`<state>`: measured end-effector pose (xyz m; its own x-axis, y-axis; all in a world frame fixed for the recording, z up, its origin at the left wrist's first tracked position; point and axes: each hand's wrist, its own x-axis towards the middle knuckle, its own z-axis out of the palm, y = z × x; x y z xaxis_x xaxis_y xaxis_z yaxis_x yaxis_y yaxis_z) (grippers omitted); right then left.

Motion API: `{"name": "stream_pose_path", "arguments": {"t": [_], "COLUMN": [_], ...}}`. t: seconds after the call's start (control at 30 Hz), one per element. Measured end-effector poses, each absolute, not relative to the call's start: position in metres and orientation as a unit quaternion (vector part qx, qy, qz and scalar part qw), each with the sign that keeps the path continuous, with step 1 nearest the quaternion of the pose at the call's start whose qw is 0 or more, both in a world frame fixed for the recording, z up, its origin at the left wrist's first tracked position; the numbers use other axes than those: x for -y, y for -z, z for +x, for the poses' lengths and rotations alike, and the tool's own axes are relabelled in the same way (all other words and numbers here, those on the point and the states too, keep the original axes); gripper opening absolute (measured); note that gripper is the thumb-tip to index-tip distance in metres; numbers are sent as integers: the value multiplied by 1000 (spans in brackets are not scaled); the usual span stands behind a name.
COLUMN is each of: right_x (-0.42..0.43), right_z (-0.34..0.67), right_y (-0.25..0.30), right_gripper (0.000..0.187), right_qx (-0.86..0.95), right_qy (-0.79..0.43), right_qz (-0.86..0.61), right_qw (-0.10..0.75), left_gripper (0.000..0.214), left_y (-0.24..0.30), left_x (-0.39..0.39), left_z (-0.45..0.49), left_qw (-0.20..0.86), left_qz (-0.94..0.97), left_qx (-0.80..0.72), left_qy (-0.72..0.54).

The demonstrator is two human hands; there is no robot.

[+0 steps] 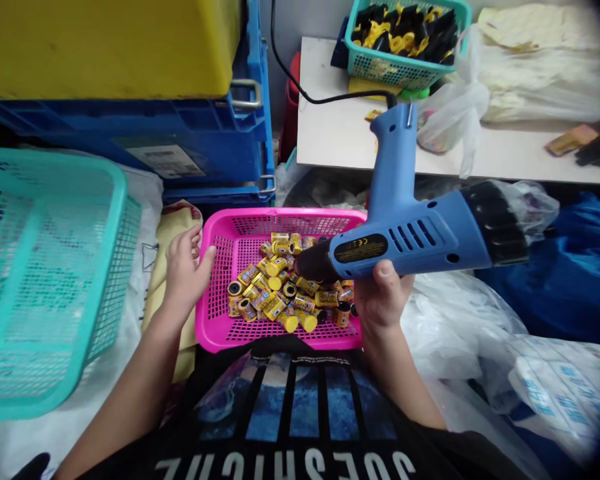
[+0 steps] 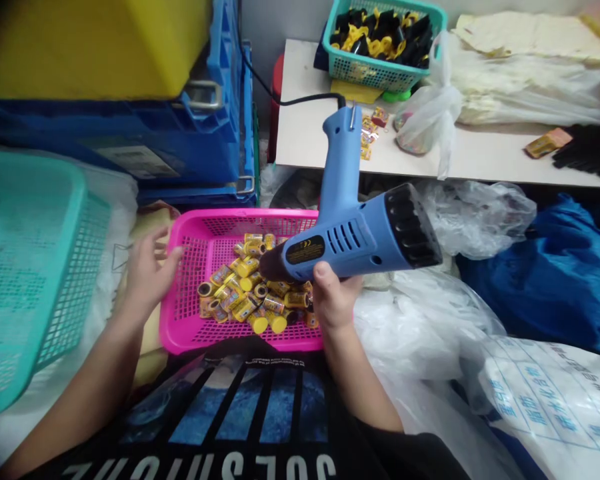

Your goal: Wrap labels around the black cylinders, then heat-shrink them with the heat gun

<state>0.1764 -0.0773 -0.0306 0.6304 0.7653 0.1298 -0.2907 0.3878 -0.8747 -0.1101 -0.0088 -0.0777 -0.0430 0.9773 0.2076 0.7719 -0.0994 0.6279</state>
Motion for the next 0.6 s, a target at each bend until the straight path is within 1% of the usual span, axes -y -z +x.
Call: {"name": "stream_pose_path", "arguments": {"t": [0.17,0.3,0.4,0.5,0.6], "right_x": [80,78,75,72,70], "right_z": [166,155,146,140,134], "right_y": [30,32,37,41,42], "right_gripper": [66,61,59,58,55], "right_qx": [289,304,326,335,339], "right_qy": [-366,-375,-419,-441,-445], "right_qz": [-435,-429,-422,-413,-411], "right_qw": [770,763,735,723,719], "left_gripper": [43,39,41,41,35], "left_y": [94,99,101,101,96], "left_x": [9,5,3,3,5], "left_z": [-108,-106,-106,-105,-102], "left_qw": [244,292,344,394,430], "left_qz": [634,610,569,516,478], "left_qx": [-634,-608,-602,-609,-621], "left_qy": [-369,-415,-441,-456,-449]}}
